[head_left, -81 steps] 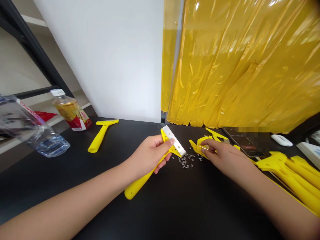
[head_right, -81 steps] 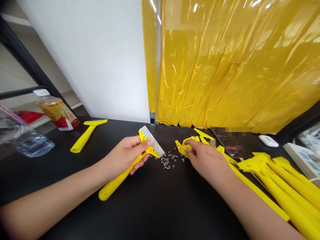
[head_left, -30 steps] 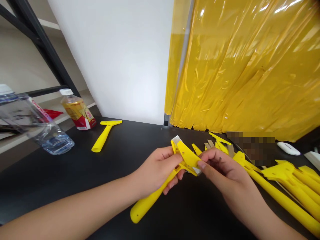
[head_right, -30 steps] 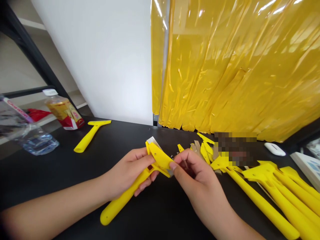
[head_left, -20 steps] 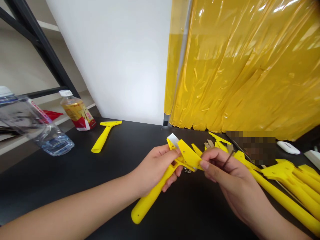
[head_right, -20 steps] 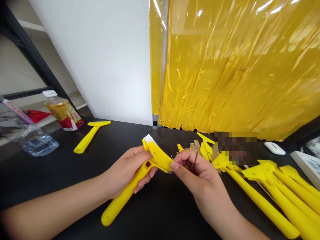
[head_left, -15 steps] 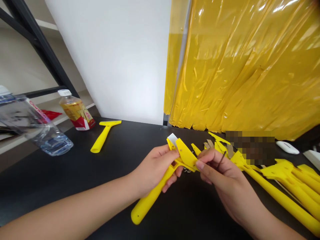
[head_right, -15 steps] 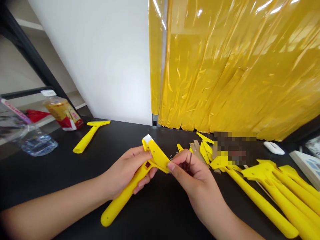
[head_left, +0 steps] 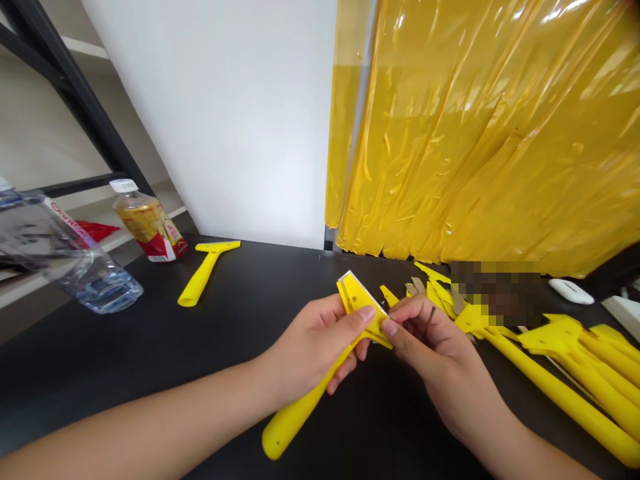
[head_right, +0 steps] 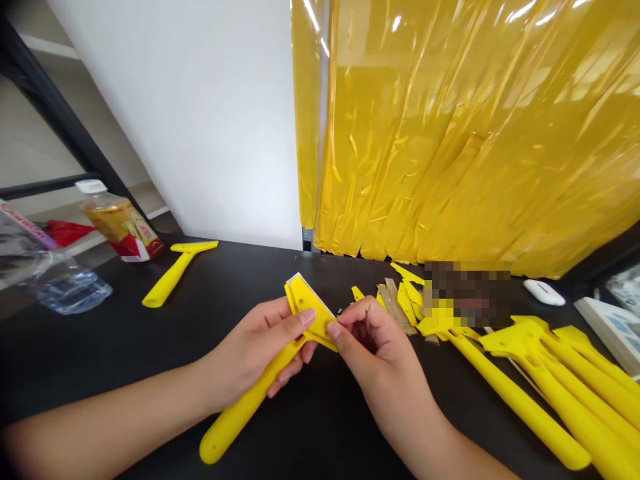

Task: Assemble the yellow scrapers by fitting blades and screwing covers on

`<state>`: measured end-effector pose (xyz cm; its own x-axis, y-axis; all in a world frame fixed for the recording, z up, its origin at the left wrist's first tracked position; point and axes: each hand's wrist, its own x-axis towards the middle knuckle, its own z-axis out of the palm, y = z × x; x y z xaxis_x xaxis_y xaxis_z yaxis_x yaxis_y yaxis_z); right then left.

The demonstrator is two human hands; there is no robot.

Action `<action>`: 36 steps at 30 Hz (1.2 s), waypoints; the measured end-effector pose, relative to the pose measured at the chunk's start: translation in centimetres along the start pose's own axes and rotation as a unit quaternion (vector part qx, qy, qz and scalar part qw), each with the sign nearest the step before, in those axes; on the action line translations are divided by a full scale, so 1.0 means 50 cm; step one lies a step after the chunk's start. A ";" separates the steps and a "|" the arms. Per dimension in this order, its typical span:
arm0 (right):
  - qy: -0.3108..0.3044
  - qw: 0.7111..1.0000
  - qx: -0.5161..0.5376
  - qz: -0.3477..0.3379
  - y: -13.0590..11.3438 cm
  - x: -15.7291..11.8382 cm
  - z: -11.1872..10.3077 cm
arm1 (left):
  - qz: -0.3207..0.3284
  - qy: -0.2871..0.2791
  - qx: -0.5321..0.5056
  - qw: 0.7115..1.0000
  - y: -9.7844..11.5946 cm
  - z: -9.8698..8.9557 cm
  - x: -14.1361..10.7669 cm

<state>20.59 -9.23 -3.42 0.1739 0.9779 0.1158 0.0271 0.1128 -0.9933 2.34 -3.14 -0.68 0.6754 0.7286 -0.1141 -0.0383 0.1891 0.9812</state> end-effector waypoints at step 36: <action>-0.104 0.986 0.029 0.126 -0.060 -0.032 0.001 | 0.252 0.020 0.708 0.659 0.006 -0.008 -0.024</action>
<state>20.15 -11.13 -0.62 -0.0370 0.9906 -0.1321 -0.0492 -0.1338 -0.9898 1.21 -3.71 -0.31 0.8184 0.4859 0.3068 0.4946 -0.8674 0.0544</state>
